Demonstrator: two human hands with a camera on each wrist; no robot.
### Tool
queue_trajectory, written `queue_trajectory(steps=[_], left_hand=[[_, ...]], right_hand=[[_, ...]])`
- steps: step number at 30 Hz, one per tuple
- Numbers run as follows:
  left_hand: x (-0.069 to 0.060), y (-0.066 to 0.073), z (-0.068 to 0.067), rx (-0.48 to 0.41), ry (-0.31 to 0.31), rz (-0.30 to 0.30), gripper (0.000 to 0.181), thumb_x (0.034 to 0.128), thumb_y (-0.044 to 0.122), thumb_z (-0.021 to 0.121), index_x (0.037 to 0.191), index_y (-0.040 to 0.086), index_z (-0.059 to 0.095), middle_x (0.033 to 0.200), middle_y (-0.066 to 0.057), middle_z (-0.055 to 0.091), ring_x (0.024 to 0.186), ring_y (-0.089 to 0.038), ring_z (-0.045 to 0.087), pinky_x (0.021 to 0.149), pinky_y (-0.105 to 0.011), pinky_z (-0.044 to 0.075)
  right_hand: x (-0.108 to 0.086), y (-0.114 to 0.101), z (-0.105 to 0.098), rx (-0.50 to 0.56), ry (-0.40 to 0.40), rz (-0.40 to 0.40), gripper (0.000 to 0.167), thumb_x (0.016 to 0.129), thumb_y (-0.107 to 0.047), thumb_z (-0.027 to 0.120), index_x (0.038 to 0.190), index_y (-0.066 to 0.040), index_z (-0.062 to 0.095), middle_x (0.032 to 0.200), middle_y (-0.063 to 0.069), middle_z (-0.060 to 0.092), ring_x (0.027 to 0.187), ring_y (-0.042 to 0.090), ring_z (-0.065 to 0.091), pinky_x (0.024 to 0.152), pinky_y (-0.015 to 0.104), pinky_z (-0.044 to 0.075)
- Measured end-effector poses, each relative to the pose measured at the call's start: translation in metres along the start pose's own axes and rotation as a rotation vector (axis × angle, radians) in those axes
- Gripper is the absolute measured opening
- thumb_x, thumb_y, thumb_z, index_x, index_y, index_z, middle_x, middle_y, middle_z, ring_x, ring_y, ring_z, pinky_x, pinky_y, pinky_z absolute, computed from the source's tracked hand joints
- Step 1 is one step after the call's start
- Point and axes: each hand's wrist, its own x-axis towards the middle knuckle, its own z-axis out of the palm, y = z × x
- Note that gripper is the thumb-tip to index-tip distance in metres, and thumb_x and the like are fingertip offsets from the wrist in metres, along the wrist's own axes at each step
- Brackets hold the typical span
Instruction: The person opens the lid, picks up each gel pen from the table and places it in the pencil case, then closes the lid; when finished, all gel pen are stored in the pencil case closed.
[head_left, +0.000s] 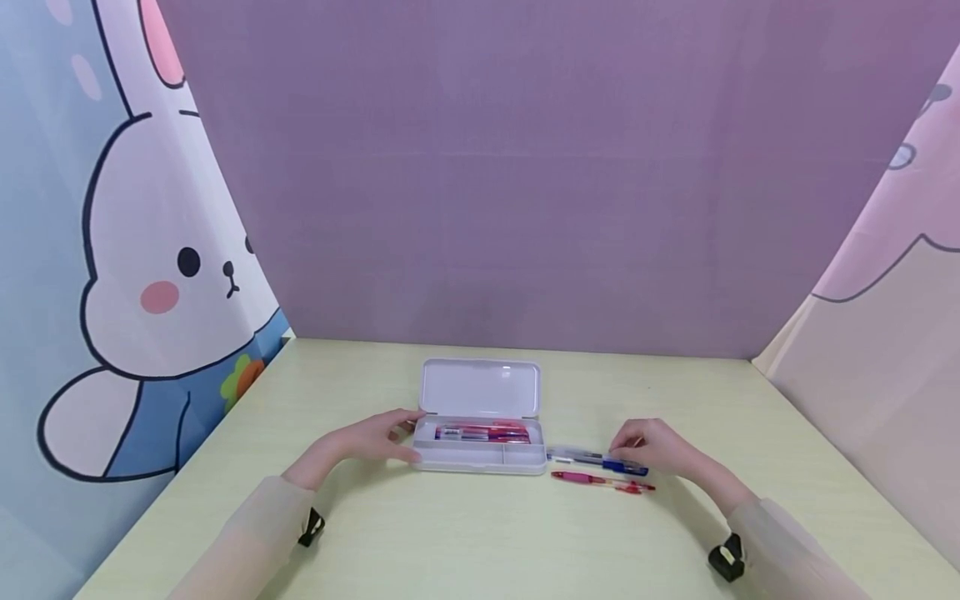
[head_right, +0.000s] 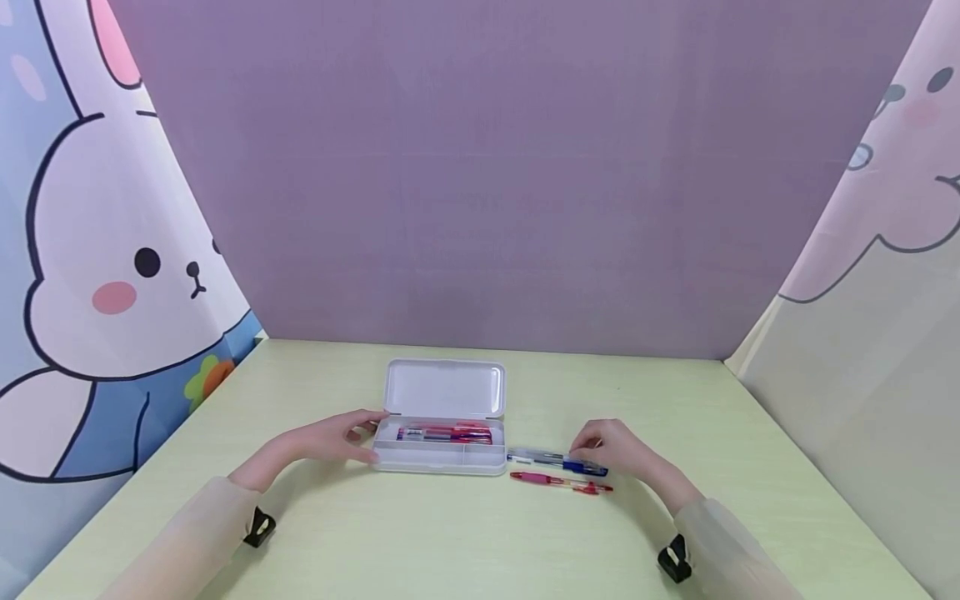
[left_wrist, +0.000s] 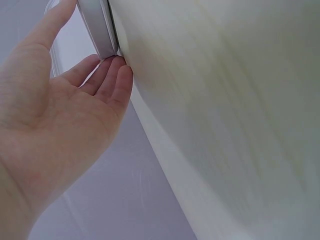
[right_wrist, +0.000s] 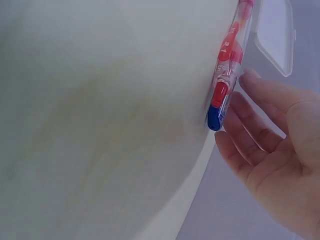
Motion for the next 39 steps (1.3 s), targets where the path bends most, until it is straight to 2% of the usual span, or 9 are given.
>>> queue_trajectory(steps=[9,16,26,33,39], left_hand=[[-0.0008,0.0,-0.0011,-0.006,0.0,0.004,0.079,0.0816,0.034,0.072,0.143,0.001,0.035,0.138,-0.018,0.044,0.122,-0.033,0.046,0.103,-0.049,0.04],[-0.0018,0.0009,-0.0017,0.0,-0.001,0.012,0.079,0.082,0.035,0.072,0.143,0.0,0.034,0.138,-0.019,0.044,0.122,-0.033,0.045,0.103,-0.049,0.04],[-0.0043,0.0024,-0.0023,-0.009,0.003,0.002,0.078,0.0819,0.033,0.072,0.143,0.001,0.034,0.137,-0.018,0.045,0.122,-0.033,0.045,0.103,-0.049,0.04],[-0.0056,0.0046,-0.0021,0.001,0.009,-0.009,0.078,0.0818,0.033,0.072,0.143,0.002,0.034,0.138,-0.017,0.045,0.122,-0.032,0.045,0.103,-0.048,0.04],[-0.0055,0.0067,-0.0019,0.004,0.002,-0.006,0.079,0.0819,0.034,0.072,0.143,0.001,0.034,0.137,-0.019,0.045,0.122,-0.033,0.045,0.102,-0.049,0.04]], right_hand=[[0.0011,-0.0028,-0.0025,-0.015,-0.023,-0.038,0.014,0.088,-0.009,0.064,0.094,-0.001,0.073,0.089,0.006,0.067,0.076,0.005,0.057,0.064,0.022,0.051],[0.0017,-0.0012,-0.0029,-0.072,-0.016,-0.047,0.015,0.086,-0.005,0.063,0.096,0.002,0.071,0.088,0.008,0.067,0.078,0.009,0.06,0.067,0.023,0.053],[0.0002,-0.0029,-0.0013,-0.126,0.002,0.044,0.009,0.086,-0.005,0.064,0.092,-0.004,0.071,0.084,0.001,0.063,0.073,0.005,0.052,0.062,0.021,0.047],[-0.0014,-0.0023,-0.0038,-0.118,-0.013,0.043,0.008,0.086,-0.006,0.064,0.092,-0.006,0.07,0.085,-0.001,0.064,0.074,0.003,0.053,0.064,0.021,0.049],[-0.0032,-0.003,-0.0101,-0.116,0.004,0.01,0.009,0.086,-0.004,0.063,0.093,-0.003,0.069,0.086,0.001,0.065,0.076,0.007,0.057,0.065,0.022,0.051]])
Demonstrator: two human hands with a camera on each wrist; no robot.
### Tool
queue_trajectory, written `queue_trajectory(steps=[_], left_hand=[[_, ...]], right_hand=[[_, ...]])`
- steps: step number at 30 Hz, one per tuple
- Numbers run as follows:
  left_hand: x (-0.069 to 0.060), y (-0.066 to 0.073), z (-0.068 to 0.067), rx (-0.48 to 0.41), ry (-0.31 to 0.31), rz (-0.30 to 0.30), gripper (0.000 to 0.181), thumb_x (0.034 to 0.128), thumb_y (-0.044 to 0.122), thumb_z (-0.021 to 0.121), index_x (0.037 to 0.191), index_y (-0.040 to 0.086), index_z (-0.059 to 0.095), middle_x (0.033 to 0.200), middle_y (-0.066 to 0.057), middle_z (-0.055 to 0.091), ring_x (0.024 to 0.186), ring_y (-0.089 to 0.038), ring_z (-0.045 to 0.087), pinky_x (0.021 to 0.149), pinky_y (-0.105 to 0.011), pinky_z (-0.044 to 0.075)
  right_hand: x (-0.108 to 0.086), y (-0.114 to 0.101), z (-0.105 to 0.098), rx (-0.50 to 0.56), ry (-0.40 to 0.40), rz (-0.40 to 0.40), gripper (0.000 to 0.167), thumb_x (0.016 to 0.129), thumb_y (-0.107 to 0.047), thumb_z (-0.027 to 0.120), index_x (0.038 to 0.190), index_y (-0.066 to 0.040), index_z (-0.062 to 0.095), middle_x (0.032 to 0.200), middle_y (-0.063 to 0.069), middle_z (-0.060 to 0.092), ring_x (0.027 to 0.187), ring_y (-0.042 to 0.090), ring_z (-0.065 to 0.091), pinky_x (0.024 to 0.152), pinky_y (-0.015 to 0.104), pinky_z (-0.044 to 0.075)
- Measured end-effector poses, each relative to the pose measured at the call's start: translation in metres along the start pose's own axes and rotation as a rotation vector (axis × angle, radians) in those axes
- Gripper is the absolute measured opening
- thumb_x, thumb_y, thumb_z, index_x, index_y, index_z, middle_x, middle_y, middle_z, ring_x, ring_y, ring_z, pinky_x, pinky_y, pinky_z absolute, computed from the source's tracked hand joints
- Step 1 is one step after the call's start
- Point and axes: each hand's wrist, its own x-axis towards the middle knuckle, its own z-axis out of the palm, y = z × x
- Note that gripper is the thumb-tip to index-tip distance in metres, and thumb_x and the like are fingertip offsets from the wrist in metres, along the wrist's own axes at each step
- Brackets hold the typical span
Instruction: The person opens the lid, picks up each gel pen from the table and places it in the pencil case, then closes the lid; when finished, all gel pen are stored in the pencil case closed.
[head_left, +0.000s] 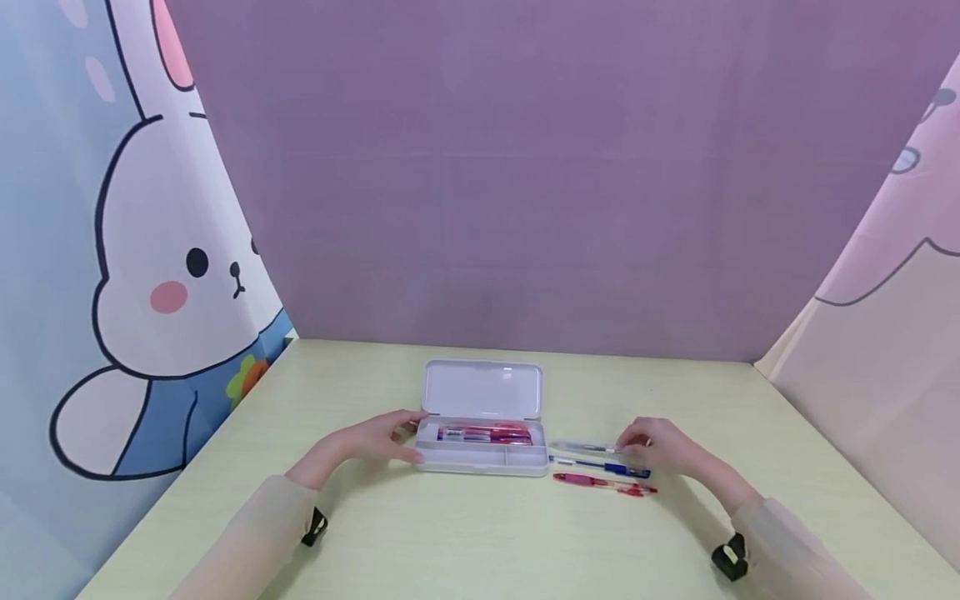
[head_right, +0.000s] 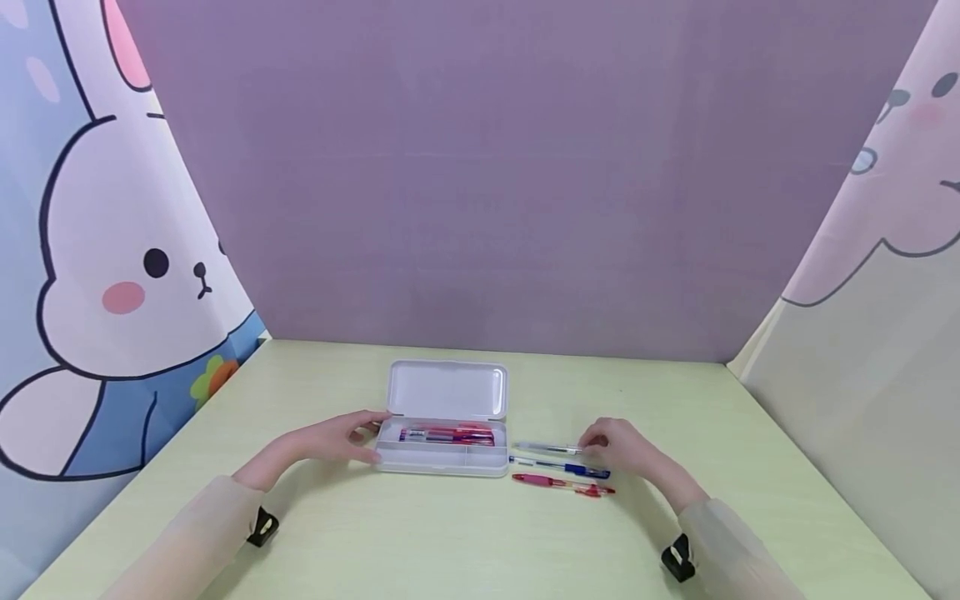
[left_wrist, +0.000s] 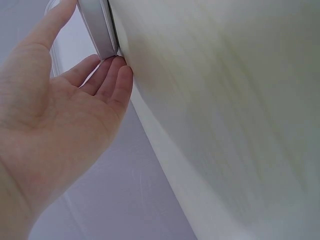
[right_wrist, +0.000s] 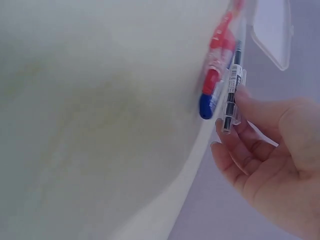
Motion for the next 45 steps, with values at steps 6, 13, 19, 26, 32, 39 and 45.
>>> queue_trajectory(steps=[6,13,19,26,32,39,45], left_hand=[[0.001,-0.002,0.0,-0.001,-0.002,0.002,0.078,0.0818,0.033,0.072,0.143,0.001,0.035,0.137,-0.018,0.045,0.121,-0.033,0.046,0.102,-0.05,0.04],[0.001,-0.004,0.002,0.005,0.0,-0.001,0.078,0.0817,0.034,0.072,0.143,0.002,0.035,0.137,-0.018,0.046,0.121,-0.033,0.046,0.102,-0.05,0.04],[0.001,-0.004,0.002,0.008,-0.001,-0.005,0.078,0.0818,0.034,0.072,0.143,0.003,0.035,0.135,-0.017,0.047,0.121,-0.032,0.046,0.102,-0.048,0.041],[0.003,-0.005,0.001,0.012,0.006,-0.008,0.078,0.0812,0.034,0.072,0.143,0.003,0.036,0.136,-0.017,0.047,0.121,-0.031,0.046,0.101,-0.049,0.041],[0.004,-0.007,0.001,0.007,0.004,-0.002,0.078,0.0811,0.034,0.073,0.143,0.003,0.036,0.137,-0.017,0.046,0.121,-0.031,0.046,0.102,-0.049,0.041],[0.001,-0.005,0.0,0.005,0.009,0.011,0.078,0.0807,0.033,0.073,0.142,0.002,0.036,0.135,-0.018,0.047,0.12,-0.032,0.047,0.101,-0.05,0.041],[-0.001,-0.004,-0.001,-0.006,0.007,0.011,0.078,0.0808,0.031,0.073,0.142,0.002,0.036,0.135,-0.018,0.047,0.12,-0.032,0.047,0.101,-0.049,0.041]], right_hand=[[0.0,-0.001,-0.007,-0.022,0.036,-0.013,0.008,0.086,-0.005,0.064,0.092,-0.006,0.07,0.085,0.001,0.065,0.076,0.005,0.056,0.065,0.022,0.051],[0.008,-0.012,-0.01,0.006,0.068,-0.01,0.009,0.088,-0.009,0.063,0.094,-0.008,0.07,0.088,0.0,0.066,0.076,0.006,0.057,0.066,0.022,0.051],[0.02,-0.022,-0.007,0.051,0.094,-0.018,0.01,0.09,-0.012,0.062,0.096,-0.008,0.069,0.087,-0.001,0.065,0.074,0.005,0.054,0.063,0.022,0.049],[0.035,-0.034,-0.002,0.049,0.147,-0.041,0.01,0.089,-0.01,0.063,0.096,-0.007,0.07,0.084,-0.002,0.063,0.073,0.003,0.053,0.064,0.022,0.049],[0.049,-0.047,0.004,0.076,0.171,-0.036,0.011,0.088,-0.01,0.064,0.097,-0.007,0.07,0.083,-0.002,0.062,0.072,0.006,0.051,0.063,0.02,0.048],[0.064,-0.062,0.014,0.122,0.164,-0.055,0.014,0.089,-0.009,0.063,0.101,-0.006,0.069,0.086,-0.001,0.064,0.075,0.008,0.054,0.066,0.02,0.05],[0.077,-0.075,0.024,0.144,0.173,-0.089,0.009,0.087,-0.006,0.064,0.096,-0.004,0.068,0.086,0.002,0.066,0.075,0.008,0.056,0.066,0.021,0.051]])
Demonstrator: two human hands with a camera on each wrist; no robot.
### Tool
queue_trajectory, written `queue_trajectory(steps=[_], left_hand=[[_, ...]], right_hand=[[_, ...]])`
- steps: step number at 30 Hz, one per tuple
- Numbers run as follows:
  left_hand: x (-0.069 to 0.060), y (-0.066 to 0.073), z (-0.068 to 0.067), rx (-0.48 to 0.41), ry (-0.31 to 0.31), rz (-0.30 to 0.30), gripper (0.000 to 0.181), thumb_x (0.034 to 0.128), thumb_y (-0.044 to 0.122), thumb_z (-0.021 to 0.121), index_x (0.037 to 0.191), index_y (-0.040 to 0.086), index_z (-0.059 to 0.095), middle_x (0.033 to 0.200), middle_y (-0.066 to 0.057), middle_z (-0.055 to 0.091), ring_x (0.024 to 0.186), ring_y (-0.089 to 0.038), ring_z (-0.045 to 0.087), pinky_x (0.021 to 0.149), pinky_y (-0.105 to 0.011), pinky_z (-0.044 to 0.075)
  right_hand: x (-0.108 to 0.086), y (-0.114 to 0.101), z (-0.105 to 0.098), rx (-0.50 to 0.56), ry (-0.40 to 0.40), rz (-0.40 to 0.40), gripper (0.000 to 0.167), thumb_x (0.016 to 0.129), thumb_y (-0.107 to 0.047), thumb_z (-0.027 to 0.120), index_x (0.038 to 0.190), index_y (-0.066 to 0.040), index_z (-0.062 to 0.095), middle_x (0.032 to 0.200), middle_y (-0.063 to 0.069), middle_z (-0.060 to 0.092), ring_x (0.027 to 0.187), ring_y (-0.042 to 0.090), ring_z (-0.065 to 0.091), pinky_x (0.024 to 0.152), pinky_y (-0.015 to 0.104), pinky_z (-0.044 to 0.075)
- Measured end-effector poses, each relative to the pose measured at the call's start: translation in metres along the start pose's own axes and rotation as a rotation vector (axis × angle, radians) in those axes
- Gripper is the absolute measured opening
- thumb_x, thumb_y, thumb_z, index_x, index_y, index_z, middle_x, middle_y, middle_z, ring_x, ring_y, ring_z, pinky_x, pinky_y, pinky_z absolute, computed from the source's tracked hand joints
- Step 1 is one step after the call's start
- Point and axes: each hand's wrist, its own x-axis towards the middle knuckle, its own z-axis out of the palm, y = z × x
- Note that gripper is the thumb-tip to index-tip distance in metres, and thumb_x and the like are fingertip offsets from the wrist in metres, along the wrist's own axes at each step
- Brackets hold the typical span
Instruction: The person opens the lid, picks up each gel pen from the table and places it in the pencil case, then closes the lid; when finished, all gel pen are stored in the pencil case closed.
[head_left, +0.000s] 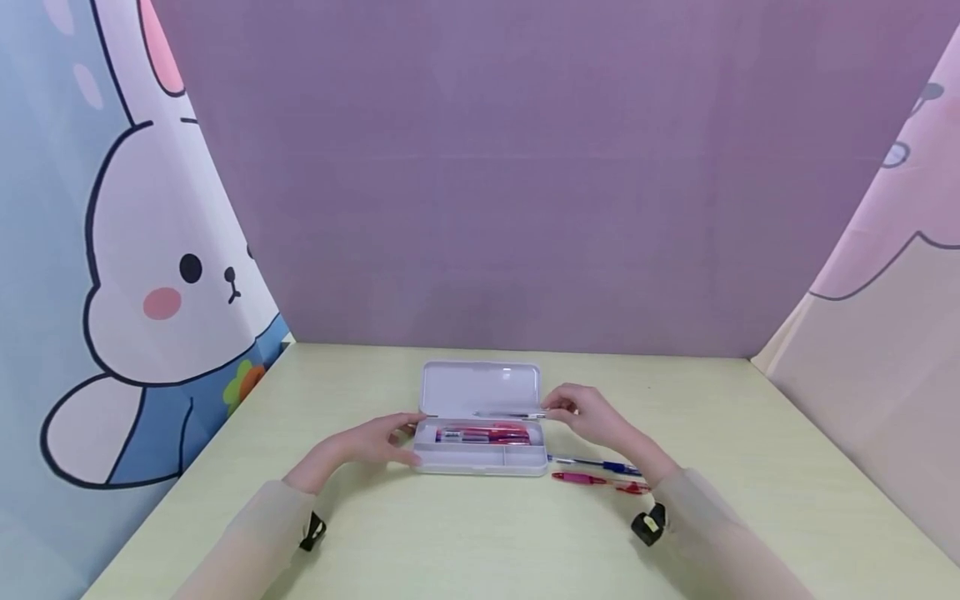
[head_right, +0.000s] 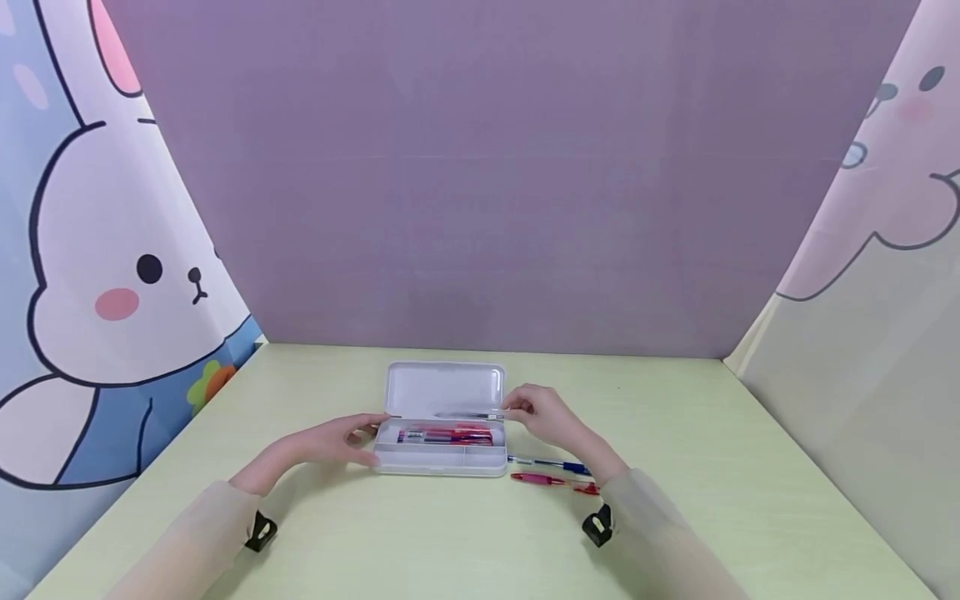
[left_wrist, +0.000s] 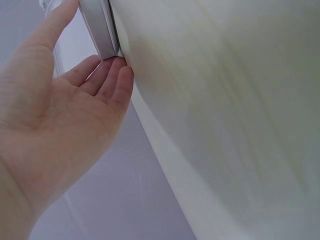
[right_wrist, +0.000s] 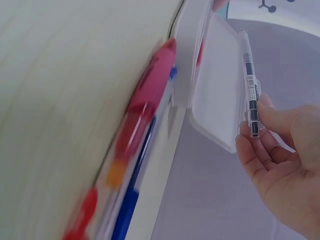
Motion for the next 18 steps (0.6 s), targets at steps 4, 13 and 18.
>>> queue_trajectory(steps=[4,13,18], left_hand=[[0.0,0.0,0.0,-0.003,-0.001,-0.004,0.078,0.0806,0.032,0.073,0.142,0.002,0.036,0.136,-0.018,0.047,0.12,-0.032,0.046,0.101,-0.05,0.041],[0.002,-0.001,0.001,0.015,0.003,-0.011,0.079,0.0803,0.034,0.073,0.142,0.003,0.036,0.137,-0.017,0.046,0.12,-0.032,0.047,0.101,-0.051,0.039],[0.002,-0.002,0.0,0.02,0.007,-0.011,0.079,0.0799,0.034,0.074,0.142,0.003,0.036,0.136,-0.017,0.047,0.12,-0.032,0.047,0.101,-0.05,0.039]], right_hand=[[0.007,-0.005,0.009,0.006,0.001,-0.005,0.005,0.087,-0.007,0.065,0.09,-0.003,0.066,0.082,0.001,0.065,0.073,0.007,0.054,0.065,0.02,0.05],[0.021,-0.013,0.025,0.051,-0.031,0.005,0.004,0.085,-0.003,0.065,0.085,0.001,0.063,0.08,0.004,0.065,0.073,0.009,0.058,0.066,0.019,0.052],[0.028,-0.015,0.033,0.058,-0.034,0.002,0.004,0.085,-0.003,0.066,0.082,-0.002,0.063,0.079,0.005,0.065,0.073,0.008,0.059,0.066,0.019,0.052]])
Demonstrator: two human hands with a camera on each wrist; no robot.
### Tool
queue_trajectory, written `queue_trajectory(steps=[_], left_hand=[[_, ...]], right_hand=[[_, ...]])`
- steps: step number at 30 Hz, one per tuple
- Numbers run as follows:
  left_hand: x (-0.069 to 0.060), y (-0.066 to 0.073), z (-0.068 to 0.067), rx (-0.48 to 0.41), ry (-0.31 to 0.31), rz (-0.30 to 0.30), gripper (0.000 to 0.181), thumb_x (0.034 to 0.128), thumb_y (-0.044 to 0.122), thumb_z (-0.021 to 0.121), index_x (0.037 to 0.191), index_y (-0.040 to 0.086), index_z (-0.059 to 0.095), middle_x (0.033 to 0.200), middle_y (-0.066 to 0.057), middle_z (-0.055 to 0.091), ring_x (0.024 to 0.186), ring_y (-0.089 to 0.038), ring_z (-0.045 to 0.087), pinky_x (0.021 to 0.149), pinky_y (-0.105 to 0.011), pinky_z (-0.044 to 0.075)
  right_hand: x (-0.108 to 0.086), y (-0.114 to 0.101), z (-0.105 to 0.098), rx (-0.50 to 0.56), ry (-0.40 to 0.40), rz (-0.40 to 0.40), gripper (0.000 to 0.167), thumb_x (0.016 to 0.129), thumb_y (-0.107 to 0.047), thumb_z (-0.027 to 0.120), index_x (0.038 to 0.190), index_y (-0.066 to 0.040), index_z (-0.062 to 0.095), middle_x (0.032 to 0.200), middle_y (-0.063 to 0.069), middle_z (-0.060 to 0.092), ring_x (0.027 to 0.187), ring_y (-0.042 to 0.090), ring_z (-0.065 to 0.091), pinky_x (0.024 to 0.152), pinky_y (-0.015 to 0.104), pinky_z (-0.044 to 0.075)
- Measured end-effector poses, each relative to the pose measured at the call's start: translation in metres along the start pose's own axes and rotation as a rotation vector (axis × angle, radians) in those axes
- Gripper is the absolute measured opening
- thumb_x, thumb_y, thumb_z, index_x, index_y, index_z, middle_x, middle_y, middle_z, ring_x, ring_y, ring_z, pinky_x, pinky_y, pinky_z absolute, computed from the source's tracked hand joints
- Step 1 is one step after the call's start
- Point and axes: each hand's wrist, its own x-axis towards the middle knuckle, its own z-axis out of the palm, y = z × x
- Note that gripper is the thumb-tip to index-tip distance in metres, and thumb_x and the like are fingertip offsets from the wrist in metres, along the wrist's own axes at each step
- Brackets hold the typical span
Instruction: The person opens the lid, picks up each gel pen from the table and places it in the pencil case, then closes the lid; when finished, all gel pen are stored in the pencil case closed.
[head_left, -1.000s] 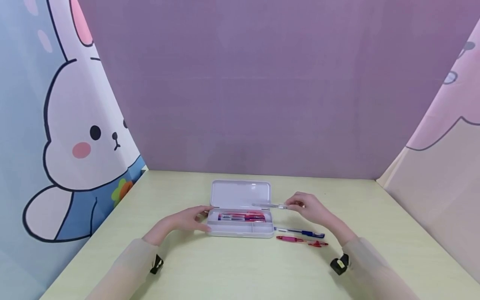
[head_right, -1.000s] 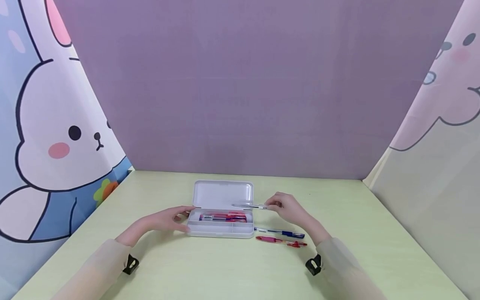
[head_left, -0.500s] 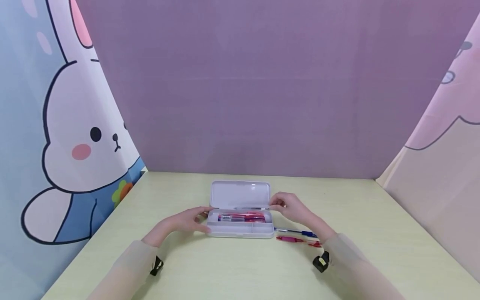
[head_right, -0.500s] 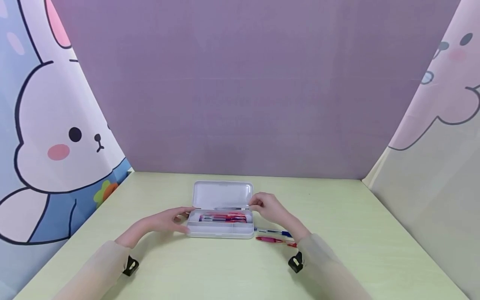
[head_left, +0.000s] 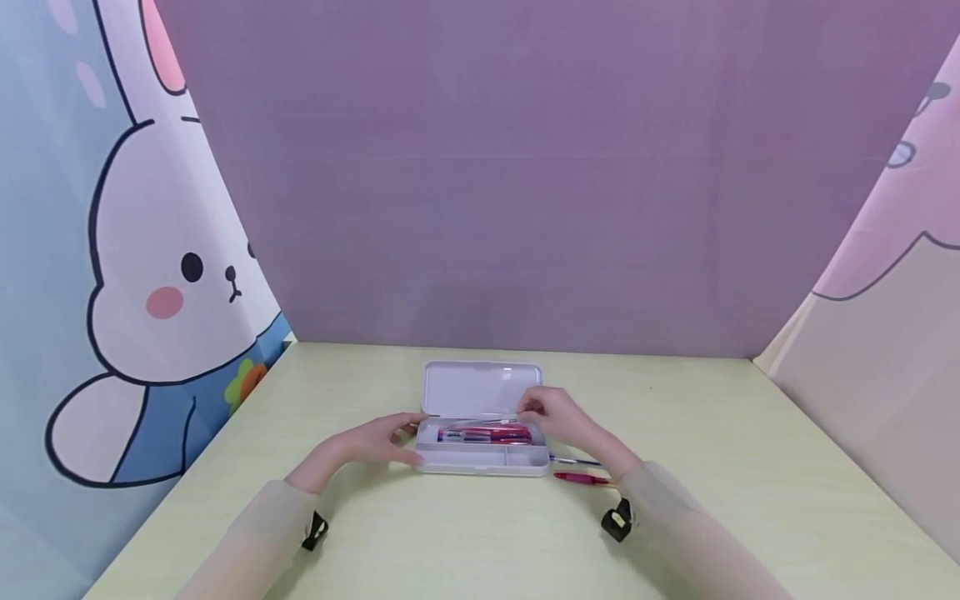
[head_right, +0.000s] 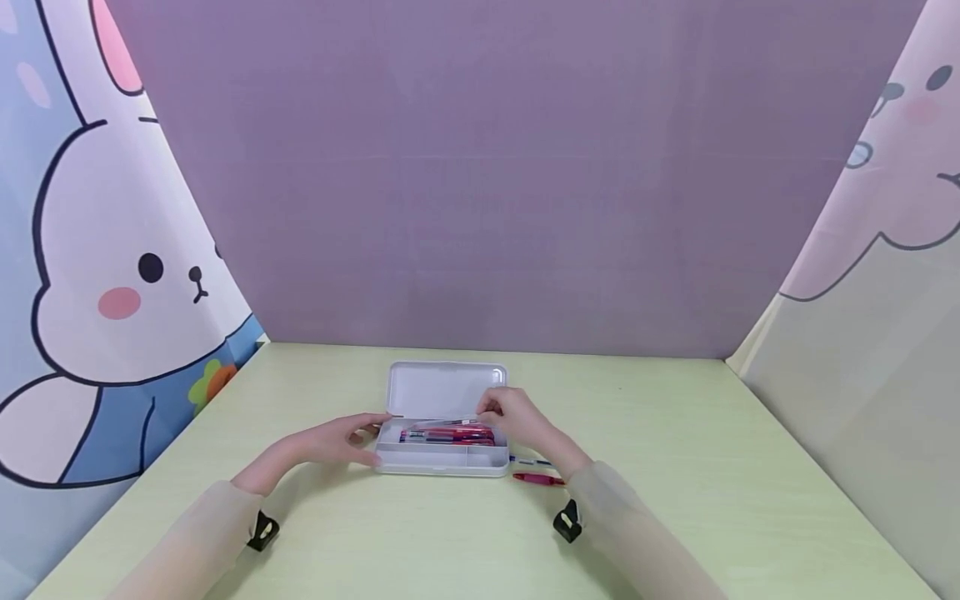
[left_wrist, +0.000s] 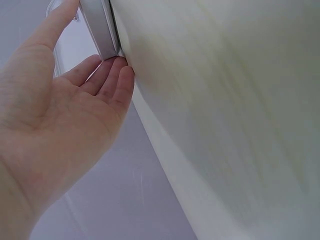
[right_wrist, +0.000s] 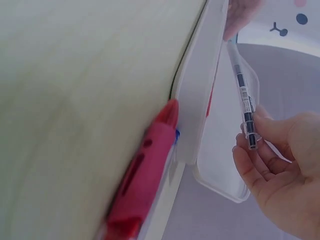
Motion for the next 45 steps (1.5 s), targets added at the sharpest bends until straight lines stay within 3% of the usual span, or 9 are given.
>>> queue_trajectory(steps=[10,21,33,45], left_hand=[[0.0,0.0,0.0,-0.007,0.002,-0.011,0.079,0.0798,0.034,0.074,0.143,0.004,0.036,0.137,-0.016,0.047,0.121,-0.031,0.047,0.102,-0.049,0.04],[-0.004,0.0,0.0,-0.015,-0.01,-0.003,0.079,0.0803,0.034,0.073,0.143,0.002,0.036,0.136,-0.018,0.047,0.12,-0.033,0.046,0.101,-0.049,0.041],[-0.004,0.0,0.0,-0.019,-0.011,0.0,0.079,0.0804,0.033,0.073,0.143,0.002,0.036,0.137,-0.017,0.046,0.12,-0.032,0.047,0.101,-0.05,0.04],[-0.004,0.003,0.0,-0.022,-0.011,0.003,0.078,0.0808,0.031,0.073,0.142,0.001,0.035,0.137,-0.019,0.046,0.121,-0.033,0.047,0.102,-0.05,0.04]], right_hand=[[0.008,-0.004,0.011,-0.011,-0.003,0.068,0.006,0.085,-0.001,0.064,0.08,-0.004,0.063,0.075,0.003,0.064,0.068,0.006,0.055,0.062,0.017,0.049],[0.014,-0.002,0.023,-0.047,-0.042,0.151,0.004,0.084,-0.004,0.067,0.084,0.0,0.068,0.079,0.005,0.066,0.073,0.011,0.059,0.068,0.022,0.052],[0.012,-0.002,0.026,-0.189,-0.036,0.123,0.008,0.084,-0.006,0.067,0.087,-0.004,0.074,0.078,0.0,0.059,0.076,0.011,0.052,0.071,0.025,0.047],[0.009,0.0,0.02,-0.136,-0.047,0.181,0.013,0.087,-0.01,0.065,0.095,-0.004,0.073,0.085,0.002,0.062,0.079,0.012,0.054,0.071,0.026,0.049]])
